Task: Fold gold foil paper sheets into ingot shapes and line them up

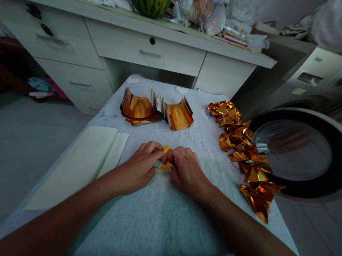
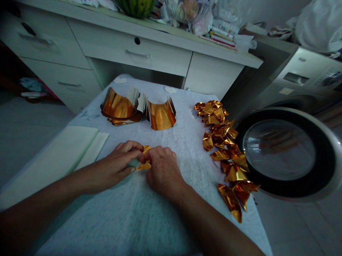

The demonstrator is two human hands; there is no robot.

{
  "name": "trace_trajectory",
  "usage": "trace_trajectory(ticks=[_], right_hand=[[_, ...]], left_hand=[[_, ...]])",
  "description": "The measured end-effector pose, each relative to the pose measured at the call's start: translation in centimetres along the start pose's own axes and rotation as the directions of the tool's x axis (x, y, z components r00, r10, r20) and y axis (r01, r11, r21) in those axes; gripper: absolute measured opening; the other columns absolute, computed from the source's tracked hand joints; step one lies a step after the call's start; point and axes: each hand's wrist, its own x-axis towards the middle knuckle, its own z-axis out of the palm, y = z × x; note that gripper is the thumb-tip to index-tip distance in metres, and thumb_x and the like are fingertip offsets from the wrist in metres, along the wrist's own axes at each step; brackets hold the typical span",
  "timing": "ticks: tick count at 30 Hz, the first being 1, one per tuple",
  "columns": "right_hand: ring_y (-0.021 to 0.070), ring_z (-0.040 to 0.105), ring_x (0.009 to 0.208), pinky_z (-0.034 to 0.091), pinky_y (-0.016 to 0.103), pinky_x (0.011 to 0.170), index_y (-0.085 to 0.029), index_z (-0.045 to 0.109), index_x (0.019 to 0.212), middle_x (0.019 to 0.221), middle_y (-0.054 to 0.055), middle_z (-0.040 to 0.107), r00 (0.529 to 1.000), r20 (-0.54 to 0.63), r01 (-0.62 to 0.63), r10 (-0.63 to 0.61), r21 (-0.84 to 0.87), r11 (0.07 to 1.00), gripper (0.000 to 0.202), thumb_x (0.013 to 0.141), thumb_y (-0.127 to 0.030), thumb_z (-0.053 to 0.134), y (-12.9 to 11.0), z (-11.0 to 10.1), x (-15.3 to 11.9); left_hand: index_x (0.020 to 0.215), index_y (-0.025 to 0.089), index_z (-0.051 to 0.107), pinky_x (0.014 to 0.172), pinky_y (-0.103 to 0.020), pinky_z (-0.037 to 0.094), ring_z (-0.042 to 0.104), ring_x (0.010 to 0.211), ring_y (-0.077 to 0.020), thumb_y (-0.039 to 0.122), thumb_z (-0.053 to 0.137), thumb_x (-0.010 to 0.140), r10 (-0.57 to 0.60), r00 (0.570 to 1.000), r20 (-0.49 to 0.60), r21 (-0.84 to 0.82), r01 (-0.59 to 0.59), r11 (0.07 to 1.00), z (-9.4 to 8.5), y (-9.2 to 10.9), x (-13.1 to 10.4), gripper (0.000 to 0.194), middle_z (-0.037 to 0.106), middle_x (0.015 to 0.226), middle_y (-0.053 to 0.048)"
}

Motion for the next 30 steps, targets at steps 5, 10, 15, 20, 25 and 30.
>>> trace_trajectory(ticks=[5,10,15,20,25,30], right_hand=[[0.0213,0.046,0.087,0.035,0.036,0.079,-0.02,0.051,0.092,0.093,0.004,0.055,1.0,0.016,0.005,-0.005,0.011,1.0,0.03,0.066,-0.004,0.049,-0.2,-0.4,-0.2],[0.0219,0.046,0.088,0.036,0.037,0.08,-0.02,0.054,0.093,0.095,0.005,0.057,1.0,-0.01,-0.025,0.025,0.012,1.0,0.012,0.082,-0.022,0.058,-0.5,-0.2,-0.2],[0.0225,0.047,0.089,0.035,0.037,0.08,-0.02,0.057,0.092,0.096,0.005,0.059,0.996,-0.045,-0.083,0.082,-0.029,0.996,0.01,0.084,-0.024,0.062,-0.8,0.5,0.2],[0.0229,0.047,0.092,0.034,0.037,0.082,-0.021,0.058,0.094,0.099,0.004,0.059,0.996,-0.028,-0.084,0.084,-0.019,0.996,0.012,0.082,-0.02,0.062,-0.9,0.5,0.3],[0.0221,0.047,0.09,0.035,0.037,0.082,-0.02,0.055,0.094,0.097,0.005,0.058,0.997,-0.009,-0.072,0.072,0.018,0.997,0.021,0.077,-0.008,0.054,-0.8,0.0,0.2],[0.0214,0.047,0.087,0.036,0.036,0.078,-0.019,0.052,0.094,0.093,0.005,0.057,0.999,-0.013,0.046,-0.046,0.029,0.999,0.025,0.072,-0.007,0.053,-0.1,-0.7,-0.2]], left_hand=[[0.1,0.024,0.057,0.105,-0.044,0.04,0.044,0.117,-0.0232,0.004,0.046,0.076,0.023,0.999,0.022,0.005,-0.023,1.0,-0.2,-0.2,0.0,0.033,0.05,0.118,-0.004],[0.099,0.023,0.057,0.105,-0.045,0.039,0.044,0.116,-0.0238,0.009,0.047,0.08,0.013,0.999,0.03,0.006,-0.014,1.0,-0.3,0.1,0.1,0.026,0.049,0.119,-0.005],[0.098,0.022,0.057,0.103,-0.047,0.04,0.043,0.113,-0.0244,0.014,0.048,0.085,-0.016,1.0,0.019,0.032,0.016,0.999,0.2,0.0,0.3,0.018,0.048,0.118,-0.006],[0.095,0.021,0.055,0.1,-0.046,0.041,0.044,0.111,-0.0246,0.012,0.051,0.081,-0.019,1.0,-0.008,0.068,0.02,0.998,0.6,-0.2,0.3,0.017,0.049,0.116,-0.006],[0.096,0.022,0.054,0.101,-0.044,0.041,0.043,0.112,-0.0237,0.007,0.048,0.08,-0.015,1.0,0.004,0.052,0.014,0.999,0.4,-0.1,0.2,0.023,0.048,0.116,-0.005],[0.098,0.023,0.053,0.101,-0.041,0.04,0.044,0.113,-0.0219,0.004,0.046,0.076,0.025,0.999,0.032,0.011,-0.025,1.0,-0.1,0.0,0.0,0.03,0.049,0.116,-0.004]])
